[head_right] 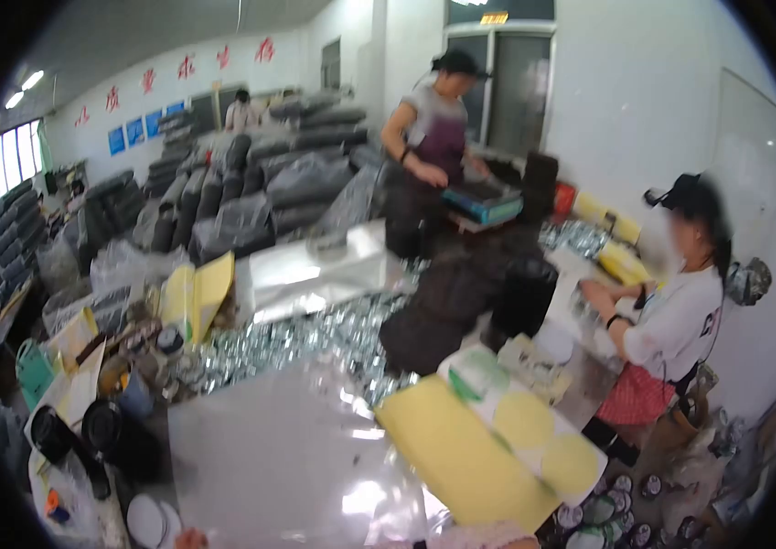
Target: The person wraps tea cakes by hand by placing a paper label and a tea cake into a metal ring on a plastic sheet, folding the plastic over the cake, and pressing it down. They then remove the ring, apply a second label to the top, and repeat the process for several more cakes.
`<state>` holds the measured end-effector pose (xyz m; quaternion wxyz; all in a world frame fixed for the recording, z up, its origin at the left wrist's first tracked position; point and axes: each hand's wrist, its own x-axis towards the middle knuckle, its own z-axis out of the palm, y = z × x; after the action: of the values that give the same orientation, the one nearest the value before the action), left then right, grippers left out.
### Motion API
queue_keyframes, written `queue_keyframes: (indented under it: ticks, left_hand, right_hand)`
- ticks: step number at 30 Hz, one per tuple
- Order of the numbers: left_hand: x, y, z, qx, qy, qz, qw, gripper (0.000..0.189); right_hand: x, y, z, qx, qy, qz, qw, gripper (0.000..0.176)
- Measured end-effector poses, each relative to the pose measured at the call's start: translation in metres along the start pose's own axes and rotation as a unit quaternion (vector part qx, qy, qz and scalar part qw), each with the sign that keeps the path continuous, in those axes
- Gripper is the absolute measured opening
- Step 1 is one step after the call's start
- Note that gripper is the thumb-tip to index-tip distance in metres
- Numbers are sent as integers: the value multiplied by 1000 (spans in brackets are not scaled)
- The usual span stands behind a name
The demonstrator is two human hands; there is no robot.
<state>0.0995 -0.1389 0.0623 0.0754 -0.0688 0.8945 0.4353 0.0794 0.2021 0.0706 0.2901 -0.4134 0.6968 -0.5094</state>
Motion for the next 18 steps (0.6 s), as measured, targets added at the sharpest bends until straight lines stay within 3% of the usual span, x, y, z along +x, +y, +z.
queue_keyframes:
  ticks: [2,3,5,7,8,9,11,12,14,16,17,18]
  left_hand:
    - [-9,30,-7,14,-14,31,999,23]
    - [-29,87,-13,93,-61,79,991,17]
    - [-45,40,12,218,-50,302,927,10]
    - [-53,7,35,228,-115,195,947,18]
    - [-55,-9,41,234,-152,140,950,23]
    - [-49,-18,46,276,-171,154,933,23]
    - [-38,-29,52,354,-209,181,894,26]
    - [-36,-16,48,286,-191,181,921,14]
    - [-30,-2,21,60,-227,86,968,15]
    - [-19,-28,2,88,24,131,987,16]
    - [-4,-13,-20,104,81,24,991,17]
    - [10,-49,-28,201,185,45,961,18]
  right_hand:
    - [23,11,-3,-115,-24,-33,992,39]
    - [29,36,1,-179,-35,-49,982,28]
    - [30,101,8,-208,192,31,959,44]
    - [20,109,-11,-21,309,44,950,65]
    - [18,117,-10,-11,318,30,948,63]
    - [16,123,-9,1,329,15,944,61]
    - [-2,126,1,-192,283,17,939,63]
    - [-22,118,6,-386,209,27,898,66]
    - [-91,113,29,-375,82,-20,923,58]
    - [-152,100,37,-272,9,-117,955,49]
    - [-180,78,25,-158,-78,44,983,43]
    - [-164,38,1,-222,-149,167,949,41]
